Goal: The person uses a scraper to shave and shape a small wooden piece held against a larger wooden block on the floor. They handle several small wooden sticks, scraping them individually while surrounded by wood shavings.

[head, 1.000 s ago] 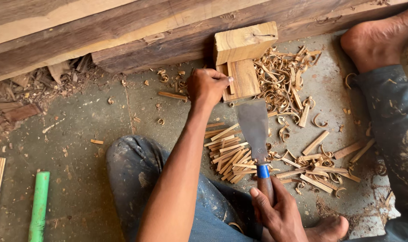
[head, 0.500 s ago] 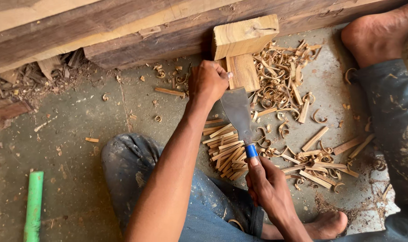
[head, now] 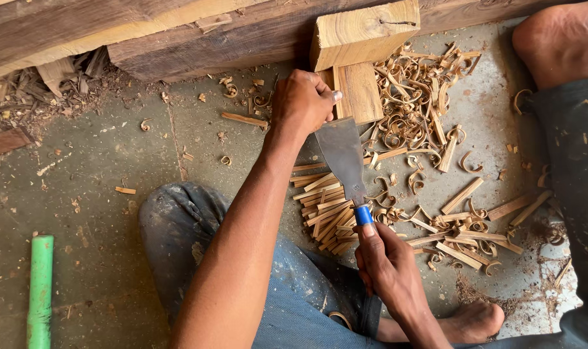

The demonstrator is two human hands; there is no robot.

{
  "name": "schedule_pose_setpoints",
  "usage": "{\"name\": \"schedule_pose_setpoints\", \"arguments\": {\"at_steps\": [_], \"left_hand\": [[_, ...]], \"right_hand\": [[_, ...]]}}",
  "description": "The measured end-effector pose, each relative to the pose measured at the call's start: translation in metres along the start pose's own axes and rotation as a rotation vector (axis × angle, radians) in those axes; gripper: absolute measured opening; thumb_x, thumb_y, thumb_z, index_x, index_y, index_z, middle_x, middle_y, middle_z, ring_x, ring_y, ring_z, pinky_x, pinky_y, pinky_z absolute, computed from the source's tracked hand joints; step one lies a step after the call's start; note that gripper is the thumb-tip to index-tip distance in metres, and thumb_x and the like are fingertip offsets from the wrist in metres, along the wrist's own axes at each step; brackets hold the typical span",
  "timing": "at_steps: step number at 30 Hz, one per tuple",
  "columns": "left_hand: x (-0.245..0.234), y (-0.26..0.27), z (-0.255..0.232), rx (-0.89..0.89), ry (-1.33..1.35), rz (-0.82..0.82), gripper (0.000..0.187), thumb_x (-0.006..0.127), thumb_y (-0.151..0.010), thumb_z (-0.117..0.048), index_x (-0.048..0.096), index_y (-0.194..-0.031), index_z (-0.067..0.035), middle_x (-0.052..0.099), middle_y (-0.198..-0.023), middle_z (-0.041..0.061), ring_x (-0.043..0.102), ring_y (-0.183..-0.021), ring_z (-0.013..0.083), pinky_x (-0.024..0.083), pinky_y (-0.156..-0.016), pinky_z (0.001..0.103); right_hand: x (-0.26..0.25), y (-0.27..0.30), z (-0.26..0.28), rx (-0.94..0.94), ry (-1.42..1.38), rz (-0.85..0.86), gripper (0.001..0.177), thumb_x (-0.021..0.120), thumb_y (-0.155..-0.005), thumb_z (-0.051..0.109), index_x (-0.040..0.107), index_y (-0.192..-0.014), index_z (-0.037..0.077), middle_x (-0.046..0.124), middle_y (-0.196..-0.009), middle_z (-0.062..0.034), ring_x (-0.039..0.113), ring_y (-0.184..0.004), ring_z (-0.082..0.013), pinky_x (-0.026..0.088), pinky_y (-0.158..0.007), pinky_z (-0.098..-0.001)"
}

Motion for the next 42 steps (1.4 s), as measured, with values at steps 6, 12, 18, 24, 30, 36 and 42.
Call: {"name": "schedule_pose_setpoints", "arguments": {"at_steps": [6, 12, 18, 24, 30, 36, 42], "left_hand": [[-0.001, 0.001, 0.000, -0.016, 0.081, -0.008, 0.014, 0.076, -0.090, -0.023, 0.075, -0.080, -0.012, 0.076, -0.065, 0.000, 0.066, -0.046, 0.0028, 0.052, -0.046, 0.022], [-0.006, 0.003, -0.002, 0.000, 0.049, -0.015, 0.015, 0.077, -0.089, -0.024, 0.076, -0.081, -0.012, 0.076, -0.065, -0.002, 0.065, -0.046, 0.0040, 0.051, -0.047, 0.025], [-0.004, 0.003, -0.001, 0.001, 0.036, 0.013, 0.018, 0.076, -0.091, -0.027, 0.076, -0.081, -0.012, 0.075, -0.063, -0.002, 0.065, -0.047, 0.0042, 0.051, -0.050, 0.025], [-0.004, 0.002, 0.002, -0.025, 0.061, 0.019, 0.015, 0.076, -0.090, -0.027, 0.076, -0.083, -0.014, 0.076, -0.064, -0.002, 0.066, -0.049, 0.0038, 0.052, -0.050, 0.026], [0.000, -0.002, 0.006, -0.034, 0.038, 0.024, 0.019, 0.078, -0.088, -0.030, 0.074, -0.079, -0.014, 0.076, -0.065, -0.002, 0.066, -0.048, 0.0042, 0.052, -0.051, 0.023], [-0.038, 0.050, -0.026, 0.042, -0.027, -0.209, 0.014, 0.076, -0.091, -0.019, 0.070, -0.087, -0.007, 0.072, -0.069, 0.004, 0.060, -0.047, 0.0082, 0.048, -0.038, 0.024], [-0.009, 0.187, -0.060, 0.658, -0.283, -0.184, 0.050, 0.060, -0.097, -0.041, 0.066, -0.127, -0.001, 0.064, -0.137, 0.021, 0.054, -0.133, 0.0398, 0.039, -0.114, 0.053]], "right_hand": [[0.000, 0.003, 0.002, 0.028, -0.008, 0.012, 0.048, 0.050, -0.096, 0.049, 0.061, -0.092, 0.003, 0.050, -0.058, -0.0048, 0.046, -0.043, -0.0137, 0.037, -0.037, -0.0317], [-0.001, 0.002, 0.007, -0.009, 0.057, -0.032, 0.047, 0.049, -0.095, 0.050, 0.064, -0.093, 0.006, 0.051, -0.056, -0.0048, 0.047, -0.043, -0.0137, 0.038, -0.038, -0.0312], [-0.002, 0.000, 0.002, -0.008, 0.067, 0.002, 0.050, 0.048, -0.099, 0.049, 0.060, -0.089, 0.001, 0.051, -0.057, -0.0042, 0.048, -0.043, -0.0135, 0.039, -0.038, -0.0314], [-0.002, -0.002, 0.002, -0.066, 0.096, -0.026, 0.049, 0.048, -0.099, 0.049, 0.060, -0.088, 0.003, 0.052, -0.057, -0.0043, 0.049, -0.043, -0.0136, 0.040, -0.038, -0.0306], [-0.005, -0.006, -0.002, 0.024, 0.155, 0.033, 0.053, 0.043, -0.096, 0.054, 0.063, -0.094, 0.005, 0.052, -0.057, -0.0043, 0.050, -0.044, -0.0141, 0.044, -0.039, -0.0326], [-0.004, -0.003, 0.005, 0.114, 0.130, 0.066, 0.054, 0.044, -0.096, 0.052, 0.065, -0.094, 0.002, 0.049, -0.057, -0.0076, 0.048, -0.045, -0.0185, 0.042, -0.042, -0.0354], [-0.006, -0.011, -0.002, 0.098, 0.155, 0.074, 0.059, 0.043, -0.102, 0.049, 0.058, -0.084, -0.004, 0.050, -0.051, -0.0091, 0.047, -0.038, -0.0204, 0.040, -0.039, -0.0374]]}}
Point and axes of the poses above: each hand's wrist, its own y-axis away from the middle knuckle, its own x-axis out of the palm, z = x × y, the point moved 9 cm from there along -y, towards the middle knuckle
